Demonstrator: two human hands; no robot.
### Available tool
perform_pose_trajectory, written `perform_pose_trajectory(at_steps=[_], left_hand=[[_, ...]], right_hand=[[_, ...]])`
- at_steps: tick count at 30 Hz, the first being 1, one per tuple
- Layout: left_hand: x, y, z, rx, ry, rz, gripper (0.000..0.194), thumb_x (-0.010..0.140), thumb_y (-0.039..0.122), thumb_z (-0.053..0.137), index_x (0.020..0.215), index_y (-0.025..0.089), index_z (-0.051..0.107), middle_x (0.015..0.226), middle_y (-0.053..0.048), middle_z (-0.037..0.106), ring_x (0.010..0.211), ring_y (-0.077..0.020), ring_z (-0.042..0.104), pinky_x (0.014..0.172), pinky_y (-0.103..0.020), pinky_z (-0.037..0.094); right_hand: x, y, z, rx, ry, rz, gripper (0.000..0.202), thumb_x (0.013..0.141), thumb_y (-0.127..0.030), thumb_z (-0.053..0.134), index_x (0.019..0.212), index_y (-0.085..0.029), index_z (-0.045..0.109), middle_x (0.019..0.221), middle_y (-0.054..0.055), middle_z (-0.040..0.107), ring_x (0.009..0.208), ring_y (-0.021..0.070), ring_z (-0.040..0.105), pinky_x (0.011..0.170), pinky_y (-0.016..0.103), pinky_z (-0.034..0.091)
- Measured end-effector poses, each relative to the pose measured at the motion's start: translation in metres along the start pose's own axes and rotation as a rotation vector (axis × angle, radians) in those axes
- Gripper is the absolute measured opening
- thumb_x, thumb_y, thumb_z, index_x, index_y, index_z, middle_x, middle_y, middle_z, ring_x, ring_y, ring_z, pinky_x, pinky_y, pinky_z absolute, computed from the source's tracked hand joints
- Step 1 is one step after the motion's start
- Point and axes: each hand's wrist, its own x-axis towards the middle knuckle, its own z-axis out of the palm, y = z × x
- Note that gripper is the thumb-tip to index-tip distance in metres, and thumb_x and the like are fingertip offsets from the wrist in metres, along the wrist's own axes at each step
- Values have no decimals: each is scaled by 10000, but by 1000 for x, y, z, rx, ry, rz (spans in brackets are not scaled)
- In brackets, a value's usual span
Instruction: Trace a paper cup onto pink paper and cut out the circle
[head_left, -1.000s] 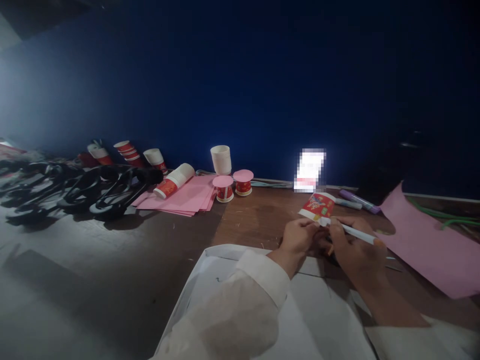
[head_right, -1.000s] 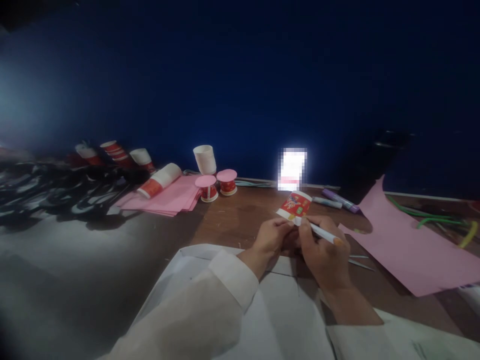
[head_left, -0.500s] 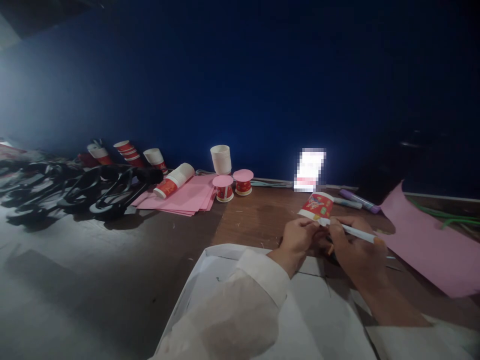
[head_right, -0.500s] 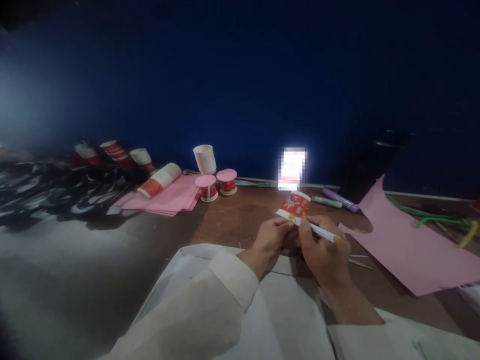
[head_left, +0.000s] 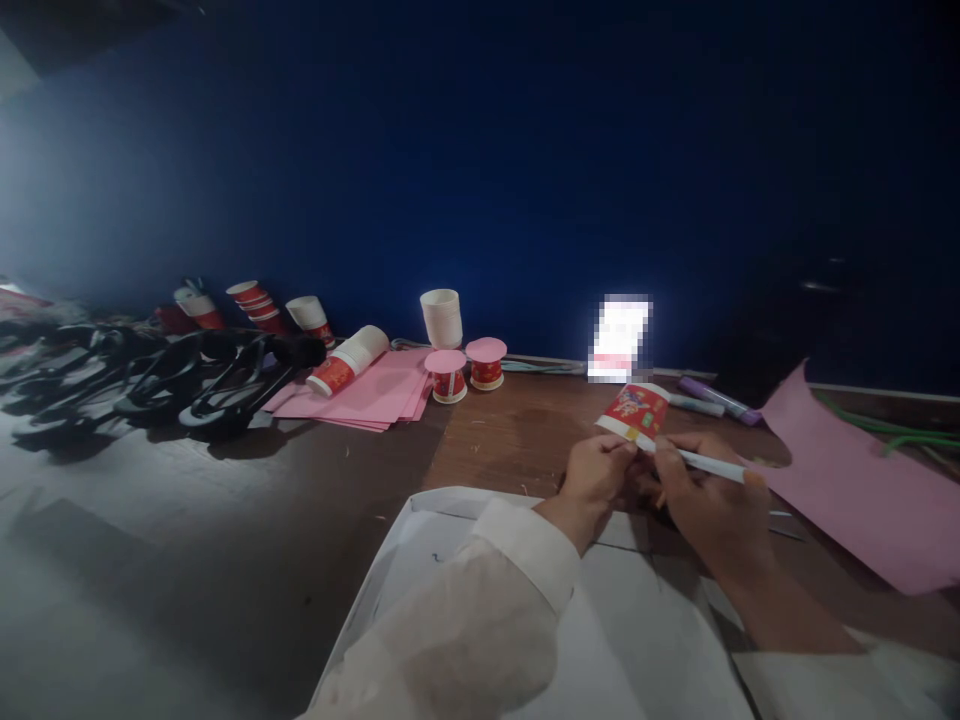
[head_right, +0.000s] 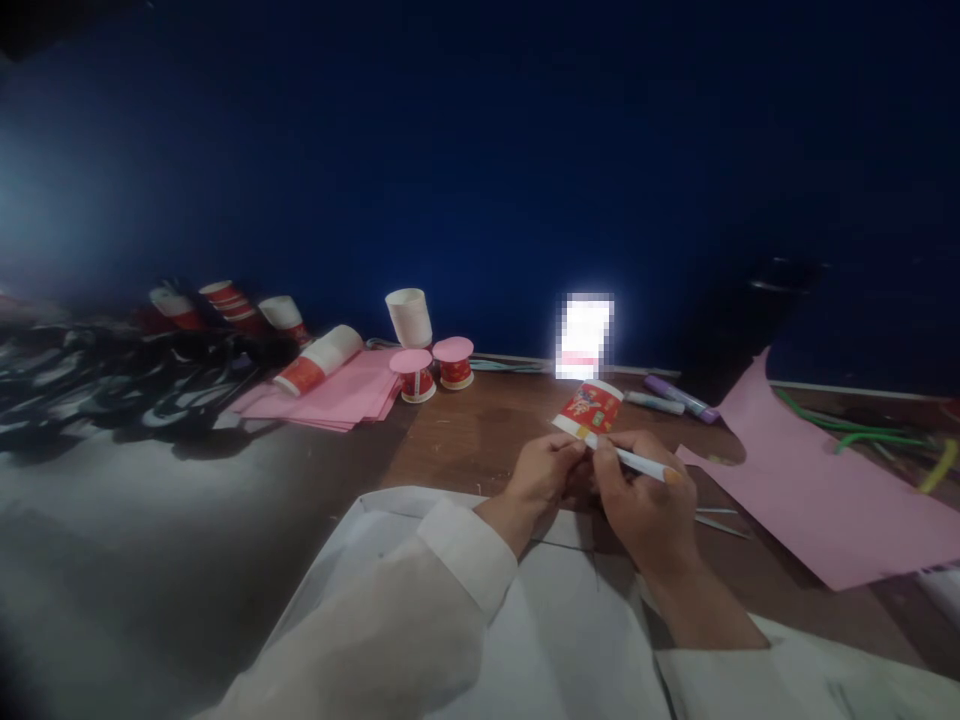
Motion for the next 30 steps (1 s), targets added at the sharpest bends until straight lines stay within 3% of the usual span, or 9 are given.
perform_pose_trajectory(at_steps=[11, 24, 30], left_hand=[[3, -3, 1, -110, -37, -9, 314, 727, 171, 706, 477, 185, 517, 508, 16, 467, 605, -130, 544, 683, -254, 502], [10, -10, 3, -209, 20, -121, 152, 697, 167, 779, 600, 148, 662, 637, -21, 656, 613, -121, 610, 717, -262, 531], [10, -9, 3, -228, 23, -134, 153, 735, 114, 747, 603, 141, 673, 632, -22, 657, 621, -111, 627, 767, -257, 543]], right_hand=[[0, 1, 1, -53, 37, 34, 230, 919, -416, 586, 854, -226, 698, 815, 71, 748, 742, 246, 687, 698, 360, 486], [2, 4, 1, -82, 105, -22, 215, 933, -372, 588, 861, -208, 708, 799, 67, 743, 735, 238, 689, 701, 346, 490], [1, 4, 1, -101, 119, -31, 214, 932, -366, 591, 865, -201, 710, 797, 68, 746, 711, 230, 686, 685, 340, 489]])
